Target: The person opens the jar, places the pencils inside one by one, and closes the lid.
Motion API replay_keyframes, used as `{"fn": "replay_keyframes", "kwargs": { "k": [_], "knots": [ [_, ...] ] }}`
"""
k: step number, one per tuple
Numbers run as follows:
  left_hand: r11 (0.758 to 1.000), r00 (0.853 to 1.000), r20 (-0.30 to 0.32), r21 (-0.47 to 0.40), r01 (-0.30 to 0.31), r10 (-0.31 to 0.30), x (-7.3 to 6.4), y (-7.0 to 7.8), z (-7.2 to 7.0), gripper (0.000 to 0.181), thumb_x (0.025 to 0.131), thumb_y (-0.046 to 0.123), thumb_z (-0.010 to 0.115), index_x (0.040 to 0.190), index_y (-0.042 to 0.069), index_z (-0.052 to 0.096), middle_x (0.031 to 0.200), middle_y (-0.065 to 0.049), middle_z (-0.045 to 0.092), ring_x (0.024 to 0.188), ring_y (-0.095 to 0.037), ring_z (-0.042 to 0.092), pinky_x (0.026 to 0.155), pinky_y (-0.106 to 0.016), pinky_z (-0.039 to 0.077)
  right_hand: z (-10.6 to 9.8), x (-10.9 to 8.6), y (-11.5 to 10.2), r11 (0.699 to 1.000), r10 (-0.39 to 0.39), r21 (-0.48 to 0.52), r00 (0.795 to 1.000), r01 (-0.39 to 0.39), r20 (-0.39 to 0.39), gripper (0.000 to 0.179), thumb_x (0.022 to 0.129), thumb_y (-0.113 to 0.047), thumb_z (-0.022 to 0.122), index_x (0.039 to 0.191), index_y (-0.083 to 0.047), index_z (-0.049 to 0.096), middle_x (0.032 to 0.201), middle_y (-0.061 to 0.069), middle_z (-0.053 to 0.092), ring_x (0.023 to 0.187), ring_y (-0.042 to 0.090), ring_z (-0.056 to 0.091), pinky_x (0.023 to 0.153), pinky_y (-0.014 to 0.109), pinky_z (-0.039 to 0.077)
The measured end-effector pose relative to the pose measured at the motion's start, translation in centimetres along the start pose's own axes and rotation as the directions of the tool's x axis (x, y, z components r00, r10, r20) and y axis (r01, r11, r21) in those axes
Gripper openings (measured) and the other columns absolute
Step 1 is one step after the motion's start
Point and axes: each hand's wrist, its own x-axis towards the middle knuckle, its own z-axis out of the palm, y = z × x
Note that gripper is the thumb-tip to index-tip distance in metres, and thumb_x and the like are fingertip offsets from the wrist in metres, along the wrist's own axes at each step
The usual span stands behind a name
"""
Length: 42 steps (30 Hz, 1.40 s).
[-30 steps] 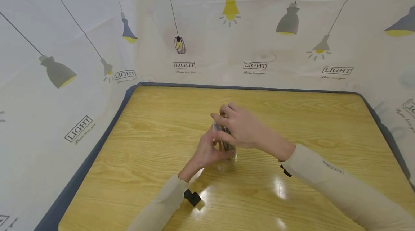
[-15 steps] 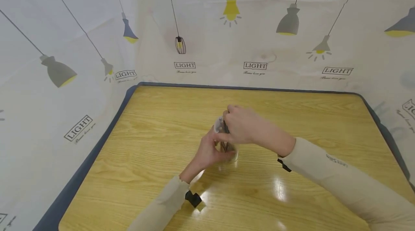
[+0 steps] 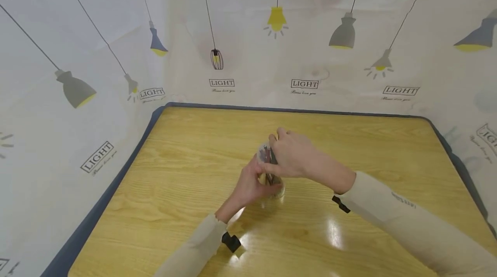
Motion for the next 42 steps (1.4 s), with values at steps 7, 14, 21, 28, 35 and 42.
{"fn": "replay_keyframes", "kwargs": {
  "k": [7, 14, 21, 28, 35, 42],
  "knots": [
    [0.999, 0.999, 0.022, -0.028, 0.030, -0.029, 0.0, 0.1, -0.3, 0.088, 0.076, 0.012, 0.087, 0.147, 0.010, 0.037, 0.138, -0.009, 0.052, 0.128, -0.020, 0.050, 0.104, -0.037, 0.043, 0.1, 0.1, 0.3, 0.992, -0.117, 0.049, 0.993, 0.118, -0.021, 0.072, 0.086, -0.048, 0.077, 0.139, -0.003, 0.059, 0.098, 0.012, 0.051, 0.078, 0.021, 0.047, 0.058, 0.032, 0.046],
    [1.000, 0.996, 0.092, -0.013, 0.003, -0.002, 0.5, 0.4, -0.8, 0.091, 0.076, 0.012, 0.084, 0.150, 0.011, 0.031, 0.135, -0.011, 0.053, 0.118, -0.017, 0.052, 0.096, -0.037, 0.048, -0.5, 0.2, 0.4, 0.973, -0.228, 0.029, 0.974, 0.227, 0.012, 0.066, 0.084, -0.033, 0.082, 0.137, -0.002, 0.059, 0.104, 0.016, 0.055, 0.086, 0.027, 0.049, 0.066, 0.036, 0.048],
    [0.994, 0.980, 0.186, 0.093, 0.055, -0.072, 1.4, 1.8, -2.5, 0.091, 0.077, 0.016, 0.084, 0.151, 0.013, 0.031, 0.132, -0.006, 0.054, 0.116, -0.015, 0.052, 0.096, -0.035, 0.047, -1.2, -0.5, 1.2, 0.942, -0.329, 0.064, 0.944, 0.330, -0.023, 0.066, 0.081, -0.025, 0.085, 0.138, -0.005, 0.059, 0.108, 0.013, 0.053, 0.090, 0.027, 0.046, 0.071, 0.036, 0.045],
    [0.990, 0.965, 0.225, 0.061, 0.126, -0.137, 1.9, 3.1, -3.9, 0.093, 0.076, 0.026, 0.087, 0.152, 0.018, 0.033, 0.134, -0.001, 0.053, 0.119, -0.018, 0.054, 0.095, -0.043, 0.050, -2.5, -2.0, 3.1, 0.908, -0.298, 0.273, 0.948, 0.318, -0.113, 0.068, 0.088, -0.022, 0.079, 0.147, -0.006, 0.049, 0.126, 0.017, 0.048, 0.103, 0.027, 0.051, 0.078, 0.042, 0.051],
    [0.965, 0.953, 0.171, -0.036, 0.259, -0.249, 1.6, 2.9, -4.5, 0.082, 0.077, 0.028, 0.085, 0.145, 0.016, 0.040, 0.123, -0.004, 0.057, 0.103, -0.026, 0.063, 0.083, -0.039, 0.055, -3.4, -2.5, 4.7, 0.908, -0.181, 0.339, 0.961, 0.245, -0.210, 0.066, 0.093, -0.025, 0.074, 0.151, -0.009, 0.045, 0.124, 0.013, 0.047, 0.094, 0.020, 0.051, 0.073, 0.037, 0.050],
    [0.976, 0.968, 0.127, 0.041, 0.212, -0.215, 1.2, 3.0, -4.6, 0.082, 0.075, 0.025, 0.087, 0.145, 0.016, 0.043, 0.125, -0.003, 0.057, 0.109, -0.027, 0.060, 0.082, -0.042, 0.055, -3.0, -2.0, 4.6, 0.916, -0.200, 0.318, 0.966, 0.243, -0.163, 0.071, 0.092, -0.030, 0.075, 0.151, -0.008, 0.044, 0.126, 0.014, 0.049, 0.095, 0.023, 0.054, 0.074, 0.038, 0.050]
  ]
}}
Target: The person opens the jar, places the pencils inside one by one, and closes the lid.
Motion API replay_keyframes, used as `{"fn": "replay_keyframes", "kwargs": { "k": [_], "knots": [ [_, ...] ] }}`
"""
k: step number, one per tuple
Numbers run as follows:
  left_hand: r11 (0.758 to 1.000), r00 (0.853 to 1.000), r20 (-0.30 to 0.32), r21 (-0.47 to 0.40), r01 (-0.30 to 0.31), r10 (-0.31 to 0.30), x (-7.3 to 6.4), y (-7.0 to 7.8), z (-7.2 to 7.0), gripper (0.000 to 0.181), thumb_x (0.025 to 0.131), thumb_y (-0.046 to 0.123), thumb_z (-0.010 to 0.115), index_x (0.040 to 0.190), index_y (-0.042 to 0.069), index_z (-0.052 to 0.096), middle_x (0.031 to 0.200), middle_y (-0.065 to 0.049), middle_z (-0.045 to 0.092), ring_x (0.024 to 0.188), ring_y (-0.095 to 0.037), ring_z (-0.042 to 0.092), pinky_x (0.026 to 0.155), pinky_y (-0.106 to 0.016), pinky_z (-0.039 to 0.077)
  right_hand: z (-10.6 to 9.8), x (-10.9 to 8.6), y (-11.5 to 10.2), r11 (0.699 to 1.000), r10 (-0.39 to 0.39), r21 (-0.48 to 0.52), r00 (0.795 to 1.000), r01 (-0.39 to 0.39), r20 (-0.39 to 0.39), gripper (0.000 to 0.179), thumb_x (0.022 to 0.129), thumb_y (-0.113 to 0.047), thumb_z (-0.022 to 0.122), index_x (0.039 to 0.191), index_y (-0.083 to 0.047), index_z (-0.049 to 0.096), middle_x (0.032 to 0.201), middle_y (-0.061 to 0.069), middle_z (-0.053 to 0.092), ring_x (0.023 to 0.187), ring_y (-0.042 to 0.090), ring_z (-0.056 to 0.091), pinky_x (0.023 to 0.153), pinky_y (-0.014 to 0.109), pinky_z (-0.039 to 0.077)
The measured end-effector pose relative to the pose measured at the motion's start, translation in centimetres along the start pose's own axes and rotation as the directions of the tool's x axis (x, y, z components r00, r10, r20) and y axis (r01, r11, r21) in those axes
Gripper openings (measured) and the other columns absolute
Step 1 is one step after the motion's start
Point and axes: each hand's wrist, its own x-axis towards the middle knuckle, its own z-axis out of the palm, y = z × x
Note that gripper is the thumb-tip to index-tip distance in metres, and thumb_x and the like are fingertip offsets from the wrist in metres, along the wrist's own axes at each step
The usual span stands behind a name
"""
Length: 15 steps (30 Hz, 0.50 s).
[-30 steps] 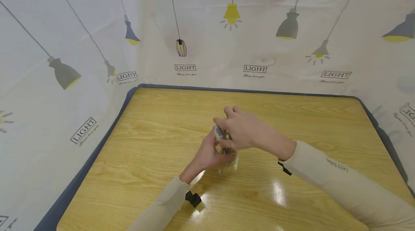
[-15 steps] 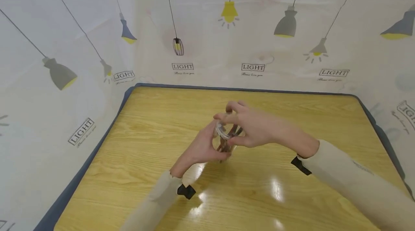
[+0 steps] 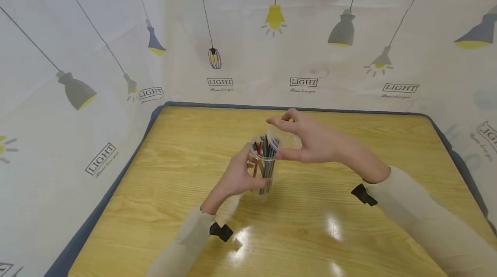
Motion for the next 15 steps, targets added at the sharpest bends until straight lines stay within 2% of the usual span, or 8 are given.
{"fn": "replay_keyframes", "kwargs": {
  "k": [3, 6, 10, 12, 15],
  "knots": [
    [1.000, 0.999, -0.042, -0.005, -0.026, 0.026, -0.1, -0.4, 0.2, 0.080, 0.076, 0.025, 0.086, 0.143, 0.014, 0.043, 0.128, -0.004, 0.056, 0.112, -0.029, 0.058, 0.088, -0.049, 0.053, 0.3, 0.3, 0.2, 0.999, -0.040, -0.010, 0.999, 0.040, -0.012, 0.072, 0.091, -0.030, 0.076, 0.151, -0.006, 0.044, 0.126, 0.015, 0.050, 0.095, 0.024, 0.054, 0.073, 0.039, 0.050],
    [0.998, 0.991, -0.114, -0.003, -0.069, 0.068, -0.2, -0.9, 0.4, 0.080, 0.075, 0.022, 0.087, 0.141, 0.011, 0.043, 0.127, -0.008, 0.055, 0.114, -0.032, 0.056, 0.090, -0.052, 0.051, 0.3, 0.2, 0.3, 1.000, -0.030, 0.006, 0.999, 0.030, -0.043, 0.072, 0.091, -0.028, 0.076, 0.150, -0.004, 0.043, 0.125, 0.015, 0.049, 0.095, 0.023, 0.052, 0.073, 0.039, 0.050],
    [0.990, 0.967, -0.214, 0.040, -0.134, 0.139, -0.2, -1.4, 0.7, 0.084, 0.072, 0.017, 0.089, 0.142, 0.010, 0.043, 0.130, -0.010, 0.055, 0.118, -0.030, 0.053, 0.094, -0.052, 0.048, 0.1, 0.0, 0.3, 1.000, -0.003, 0.013, 0.998, 0.004, -0.066, 0.072, 0.091, -0.027, 0.076, 0.150, -0.003, 0.043, 0.124, 0.015, 0.049, 0.093, 0.022, 0.051, 0.071, 0.038, 0.050],
    [0.987, 0.954, -0.256, 0.065, -0.146, 0.158, -0.2, -1.5, 0.8, 0.083, 0.071, 0.015, 0.089, 0.141, 0.009, 0.044, 0.128, -0.011, 0.056, 0.116, -0.030, 0.053, 0.093, -0.051, 0.048, 0.3, 0.0, 0.2, 1.000, -0.026, -0.013, 0.997, 0.026, -0.066, 0.073, 0.090, -0.027, 0.077, 0.149, -0.001, 0.044, 0.124, 0.017, 0.050, 0.094, 0.023, 0.052, 0.073, 0.040, 0.050],
    [0.980, 0.950, -0.256, 0.129, -0.151, 0.180, -0.2, -1.5, 1.2, 0.082, 0.072, 0.016, 0.089, 0.140, 0.008, 0.044, 0.126, -0.012, 0.056, 0.113, -0.031, 0.053, 0.090, -0.049, 0.048, 0.9, 0.1, -0.2, 0.996, -0.068, -0.060, 0.995, 0.064, -0.067, 0.077, 0.087, -0.030, 0.080, 0.148, 0.000, 0.045, 0.124, 0.018, 0.051, 0.098, 0.026, 0.053, 0.076, 0.043, 0.050]
  ]
}}
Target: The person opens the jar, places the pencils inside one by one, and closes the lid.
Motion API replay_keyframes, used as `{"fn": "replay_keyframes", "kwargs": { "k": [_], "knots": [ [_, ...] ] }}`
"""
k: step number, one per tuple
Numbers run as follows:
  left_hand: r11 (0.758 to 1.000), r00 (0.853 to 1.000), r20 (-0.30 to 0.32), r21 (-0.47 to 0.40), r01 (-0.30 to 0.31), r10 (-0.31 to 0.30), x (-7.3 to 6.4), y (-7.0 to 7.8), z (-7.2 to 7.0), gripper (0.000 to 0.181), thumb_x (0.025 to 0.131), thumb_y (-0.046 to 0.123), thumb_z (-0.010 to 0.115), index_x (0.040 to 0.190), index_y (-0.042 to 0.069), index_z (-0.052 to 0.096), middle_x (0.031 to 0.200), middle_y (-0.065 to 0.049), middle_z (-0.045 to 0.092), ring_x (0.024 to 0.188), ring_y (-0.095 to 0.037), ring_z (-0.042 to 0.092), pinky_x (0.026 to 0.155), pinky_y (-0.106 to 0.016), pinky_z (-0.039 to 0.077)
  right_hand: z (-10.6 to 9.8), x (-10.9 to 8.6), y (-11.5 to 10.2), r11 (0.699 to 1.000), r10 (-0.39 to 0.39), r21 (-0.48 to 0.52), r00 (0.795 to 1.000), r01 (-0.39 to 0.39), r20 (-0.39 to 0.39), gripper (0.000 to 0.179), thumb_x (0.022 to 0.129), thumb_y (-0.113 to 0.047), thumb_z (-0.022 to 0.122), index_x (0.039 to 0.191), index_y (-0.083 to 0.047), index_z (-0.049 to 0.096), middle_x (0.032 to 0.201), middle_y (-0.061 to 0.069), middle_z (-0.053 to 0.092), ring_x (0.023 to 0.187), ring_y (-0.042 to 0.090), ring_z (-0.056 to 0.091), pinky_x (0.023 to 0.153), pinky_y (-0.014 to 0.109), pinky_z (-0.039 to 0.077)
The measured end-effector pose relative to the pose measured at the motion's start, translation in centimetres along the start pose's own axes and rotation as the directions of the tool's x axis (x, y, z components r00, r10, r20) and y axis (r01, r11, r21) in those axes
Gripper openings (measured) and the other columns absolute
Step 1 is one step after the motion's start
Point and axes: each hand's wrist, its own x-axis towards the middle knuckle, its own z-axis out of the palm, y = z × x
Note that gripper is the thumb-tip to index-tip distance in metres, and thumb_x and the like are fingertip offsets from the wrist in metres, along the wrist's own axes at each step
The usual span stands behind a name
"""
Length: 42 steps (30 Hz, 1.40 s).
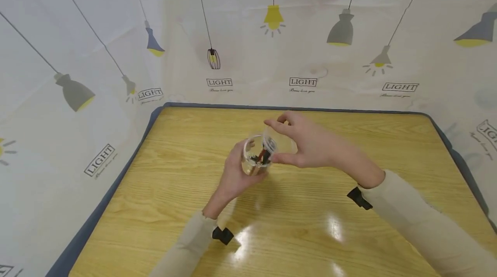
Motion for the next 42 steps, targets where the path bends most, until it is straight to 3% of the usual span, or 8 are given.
{"fn": "replay_keyframes", "kwargs": {
  "k": [5, 11, 16, 20, 28, 34, 38, 42],
  "knots": [
    [1.000, 0.999, 0.046, 0.000, 0.019, -0.019, -0.4, 0.1, 0.6, 0.084, 0.072, 0.014, 0.090, 0.141, 0.002, 0.044, 0.129, -0.014, 0.054, 0.114, -0.034, 0.053, 0.091, -0.051, 0.048, 1.4, 0.2, -0.9, 0.997, -0.035, -0.070, 0.999, 0.038, 0.042, 0.082, 0.081, -0.032, 0.086, 0.146, 0.000, 0.048, 0.125, 0.019, 0.052, 0.105, 0.030, 0.054, 0.081, 0.046, 0.052],
    [0.999, 0.987, 0.158, -0.018, 0.043, -0.039, -0.7, 0.1, 1.2, 0.091, 0.072, 0.020, 0.089, 0.148, 0.010, 0.040, 0.137, -0.010, 0.053, 0.122, -0.028, 0.051, 0.098, -0.049, 0.046, 2.3, 0.5, -1.6, 0.988, -0.061, -0.133, 0.987, 0.080, 0.146, 0.078, 0.078, -0.030, 0.089, 0.143, -0.006, 0.054, 0.131, 0.016, 0.052, 0.113, 0.031, 0.052, 0.088, 0.046, 0.053],
    [0.986, 0.971, 0.240, -0.159, 0.051, -0.012, -0.8, -0.3, 1.3, 0.092, 0.072, 0.013, 0.088, 0.150, 0.015, 0.040, 0.130, -0.007, 0.057, 0.119, -0.019, 0.051, 0.099, -0.049, 0.045, 2.2, 0.8, -1.7, 0.990, -0.076, -0.092, 0.963, 0.103, 0.259, 0.075, 0.074, -0.016, 0.091, 0.140, -0.006, 0.057, 0.135, 0.016, 0.053, 0.119, 0.035, 0.050, 0.091, 0.047, 0.051],
    [0.973, 0.963, 0.267, -0.229, 0.038, 0.025, -0.8, -0.8, 1.5, 0.090, 0.072, 0.010, 0.088, 0.148, 0.016, 0.040, 0.127, -0.003, 0.058, 0.117, -0.014, 0.052, 0.099, -0.042, 0.047, 2.3, 1.2, -1.9, 0.991, -0.027, -0.115, 0.954, 0.064, 0.300, 0.074, 0.074, -0.024, 0.091, 0.137, -0.004, 0.059, 0.126, 0.015, 0.055, 0.110, 0.031, 0.053, 0.085, 0.042, 0.054],
    [0.964, 0.981, 0.194, -0.263, 0.030, 0.022, -1.2, -1.4, 3.2, 0.091, 0.074, 0.011, 0.089, 0.149, 0.015, 0.038, 0.133, -0.002, 0.056, 0.119, -0.013, 0.056, 0.099, -0.030, 0.047, 4.2, 2.7, -1.9, 0.942, 0.176, -0.315, 0.971, -0.118, 0.161, 0.082, 0.073, -0.071, 0.075, 0.100, 0.006, 0.067, 0.085, 0.011, 0.057, 0.063, 0.018, 0.052, 0.053, 0.031, 0.050],
    [0.978, 0.983, 0.177, -0.210, -0.001, 0.039, -1.1, -1.3, 3.7, 0.087, 0.077, 0.011, 0.087, 0.147, 0.013, 0.036, 0.141, -0.006, 0.049, 0.127, -0.018, 0.049, 0.103, -0.034, 0.044, 6.4, 1.7, -1.5, 0.896, 0.235, -0.371, 0.969, -0.245, -0.073, 0.076, 0.093, -0.074, 0.043, 0.086, 0.001, 0.056, 0.073, 0.011, 0.053, 0.058, 0.023, 0.052, 0.043, 0.033, 0.045],
    [0.978, 0.984, 0.176, -0.208, -0.004, 0.042, -1.0, -1.3, 3.6, 0.090, 0.077, 0.010, 0.086, 0.149, 0.012, 0.031, 0.143, -0.010, 0.046, 0.129, -0.020, 0.048, 0.104, -0.035, 0.044, 7.7, 1.7, -1.0, 0.957, 0.190, -0.200, 0.974, -0.212, -0.127, 0.088, 0.101, -0.069, 0.017, 0.112, 0.007, 0.060, 0.111, 0.024, 0.060, 0.101, 0.039, 0.059, 0.076, 0.048, 0.055],
    [0.979, 0.986, 0.161, -0.206, -0.016, 0.050, -1.1, -1.3, 3.5, 0.095, 0.077, 0.011, 0.086, 0.153, 0.012, 0.028, 0.143, -0.009, 0.046, 0.129, -0.021, 0.048, 0.103, -0.037, 0.044, 8.1, 1.9, -0.5, 0.983, 0.173, -0.045, 0.981, -0.177, -0.085, 0.065, 0.109, -0.046, 0.027, 0.131, 0.007, 0.057, 0.134, 0.025, 0.055, 0.120, 0.043, 0.053, 0.098, 0.056, 0.045]
  ]
}}
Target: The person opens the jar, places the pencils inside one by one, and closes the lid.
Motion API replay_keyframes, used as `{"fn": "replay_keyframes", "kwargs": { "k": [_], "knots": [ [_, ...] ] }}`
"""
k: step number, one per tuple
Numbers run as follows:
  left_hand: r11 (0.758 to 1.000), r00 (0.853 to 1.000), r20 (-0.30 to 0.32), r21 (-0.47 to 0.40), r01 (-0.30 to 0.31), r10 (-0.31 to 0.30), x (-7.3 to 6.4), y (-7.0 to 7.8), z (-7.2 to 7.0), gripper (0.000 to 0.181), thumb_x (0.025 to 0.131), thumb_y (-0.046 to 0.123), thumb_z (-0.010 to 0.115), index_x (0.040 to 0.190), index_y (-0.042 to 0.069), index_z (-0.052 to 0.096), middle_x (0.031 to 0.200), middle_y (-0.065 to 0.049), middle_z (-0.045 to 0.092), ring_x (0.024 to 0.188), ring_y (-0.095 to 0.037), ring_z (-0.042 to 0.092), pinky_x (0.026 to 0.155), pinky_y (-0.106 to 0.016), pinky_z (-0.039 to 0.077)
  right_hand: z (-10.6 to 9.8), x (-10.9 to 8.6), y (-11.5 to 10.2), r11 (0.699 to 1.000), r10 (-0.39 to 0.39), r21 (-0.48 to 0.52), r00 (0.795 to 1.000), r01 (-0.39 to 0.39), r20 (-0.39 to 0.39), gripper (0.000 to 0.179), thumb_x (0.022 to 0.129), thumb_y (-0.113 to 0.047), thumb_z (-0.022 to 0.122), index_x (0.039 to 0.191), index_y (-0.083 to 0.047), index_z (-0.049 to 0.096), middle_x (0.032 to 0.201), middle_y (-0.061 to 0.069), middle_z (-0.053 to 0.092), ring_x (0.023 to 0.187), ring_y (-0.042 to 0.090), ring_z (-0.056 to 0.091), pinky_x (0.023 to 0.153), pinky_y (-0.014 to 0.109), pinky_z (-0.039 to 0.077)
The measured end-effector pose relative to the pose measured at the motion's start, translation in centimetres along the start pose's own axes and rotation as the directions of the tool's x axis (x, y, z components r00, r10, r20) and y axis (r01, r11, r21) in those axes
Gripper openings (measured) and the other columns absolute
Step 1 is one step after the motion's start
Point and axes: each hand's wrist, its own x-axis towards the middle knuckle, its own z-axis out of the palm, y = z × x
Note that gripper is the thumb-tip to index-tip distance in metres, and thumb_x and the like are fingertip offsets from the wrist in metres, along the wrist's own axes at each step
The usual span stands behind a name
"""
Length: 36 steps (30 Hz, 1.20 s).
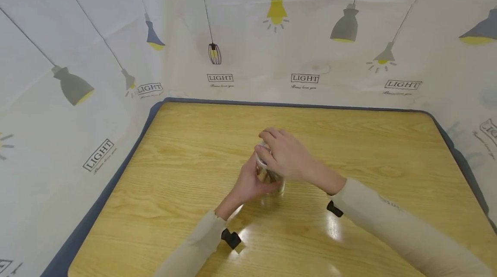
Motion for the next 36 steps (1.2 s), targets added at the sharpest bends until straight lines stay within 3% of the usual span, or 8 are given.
{"fn": "replay_keyframes", "kwargs": {
  "k": [5, 10, 15, 20, 24, 27, 31, 36],
  "knots": [
    [1.000, 1.000, -0.014, 0.006, -0.013, 0.013, 0.0, 0.3, 0.2, 0.092, 0.077, 0.011, 0.086, 0.151, 0.013, 0.032, 0.145, -0.007, 0.046, 0.130, -0.019, 0.047, 0.105, -0.037, 0.042, 0.1, -0.1, -0.4, 1.000, 0.025, 0.013, 1.000, -0.025, 0.008, 0.037, 0.106, -0.022, 0.043, 0.126, 0.003, 0.062, 0.128, 0.021, 0.060, 0.114, 0.042, 0.058, 0.093, 0.055, 0.048],
    [1.000, 0.998, -0.054, 0.022, -0.015, 0.016, 0.4, 0.7, 0.5, 0.089, 0.077, 0.010, 0.084, 0.149, 0.006, 0.030, 0.137, -0.012, 0.050, 0.123, -0.021, 0.051, 0.103, -0.035, 0.044, 0.8, -0.3, -1.4, 0.987, 0.159, 0.055, 0.974, -0.152, -0.163, 0.037, 0.104, -0.013, 0.038, 0.121, 0.008, 0.063, 0.120, 0.025, 0.063, 0.101, 0.042, 0.063, 0.081, 0.054, 0.053],
    [1.000, 0.996, -0.089, 0.017, 0.023, -0.021, 0.4, 0.6, 0.4, 0.088, 0.077, 0.008, 0.084, 0.147, 0.006, 0.032, 0.134, -0.011, 0.050, 0.120, -0.020, 0.051, 0.102, -0.036, 0.044, 1.5, 0.1, -1.4, 0.978, 0.182, 0.144, 0.948, -0.148, -0.261, 0.038, 0.102, -0.007, 0.040, 0.132, 0.011, 0.056, 0.137, 0.032, 0.051, 0.120, 0.049, 0.052, 0.096, 0.062, 0.043],
    [1.000, 0.998, -0.060, 0.000, 0.031, -0.031, -0.1, 0.0, 0.6, 0.089, 0.077, 0.009, 0.085, 0.148, 0.008, 0.033, 0.138, -0.010, 0.049, 0.125, -0.020, 0.050, 0.106, -0.038, 0.041, 0.5, -1.2, -0.2, 0.934, 0.083, 0.350, 0.996, -0.069, -0.027, 0.047, 0.102, -0.005, 0.043, 0.146, 0.008, 0.042, 0.156, 0.026, 0.031, 0.140, 0.047, 0.029, 0.108, 0.067, 0.024],
    [0.999, 0.998, -0.044, -0.032, 0.041, -0.042, -0.2, -0.1, 0.8, 0.089, 0.076, 0.009, 0.086, 0.148, 0.008, 0.033, 0.141, -0.011, 0.048, 0.129, -0.022, 0.048, 0.108, -0.038, 0.039, -1.6, -2.2, 0.9, 0.885, 0.008, 0.448, 0.969, -0.122, 0.247, 0.062, 0.103, -0.013, 0.050, 0.155, 0.005, 0.023, 0.161, 0.024, 0.019, 0.146, 0.045, 0.016, 0.111, 0.067, 0.018],
    [0.999, 0.998, -0.044, -0.020, 0.036, -0.037, -0.2, 0.0, 0.8, 0.091, 0.076, 0.009, 0.086, 0.149, 0.009, 0.033, 0.142, -0.010, 0.047, 0.130, -0.022, 0.047, 0.109, -0.038, 0.038, -2.8, -2.2, 1.3, 0.932, -0.034, 0.354, 0.954, -0.077, 0.299, 0.067, 0.102, -0.020, 0.059, 0.155, 0.005, 0.026, 0.158, 0.027, 0.025, 0.142, 0.047, 0.027, 0.109, 0.065, 0.027],
    [0.999, 0.998, -0.051, -0.007, 0.032, -0.032, 0.0, 0.3, 0.8, 0.094, 0.075, 0.009, 0.087, 0.151, 0.009, 0.032, 0.143, -0.009, 0.048, 0.131, -0.020, 0.048, 0.108, -0.035, 0.039, -3.3, -1.9, 0.7, 0.989, 0.015, 0.139, 0.978, -0.044, 0.209, 0.073, 0.092, -0.036, 0.073, 0.142, 0.010, 0.046, 0.136, 0.029, 0.053, 0.119, 0.044, 0.056, 0.097, 0.056, 0.047],
    [0.999, 0.997, -0.057, 0.007, 0.051, -0.050, 0.1, 0.7, 0.8, 0.093, 0.074, 0.008, 0.087, 0.150, 0.009, 0.034, 0.142, -0.007, 0.048, 0.128, -0.018, 0.049, 0.105, -0.031, 0.041, -1.6, -1.7, -0.5, 0.983, 0.131, -0.137, 0.991, -0.125, 0.035, 0.068, 0.086, -0.061, 0.068, 0.104, 0.003, 0.056, 0.084, 0.009, 0.059, 0.071, 0.024, 0.057, 0.060, 0.036, 0.051]
  ]
}}
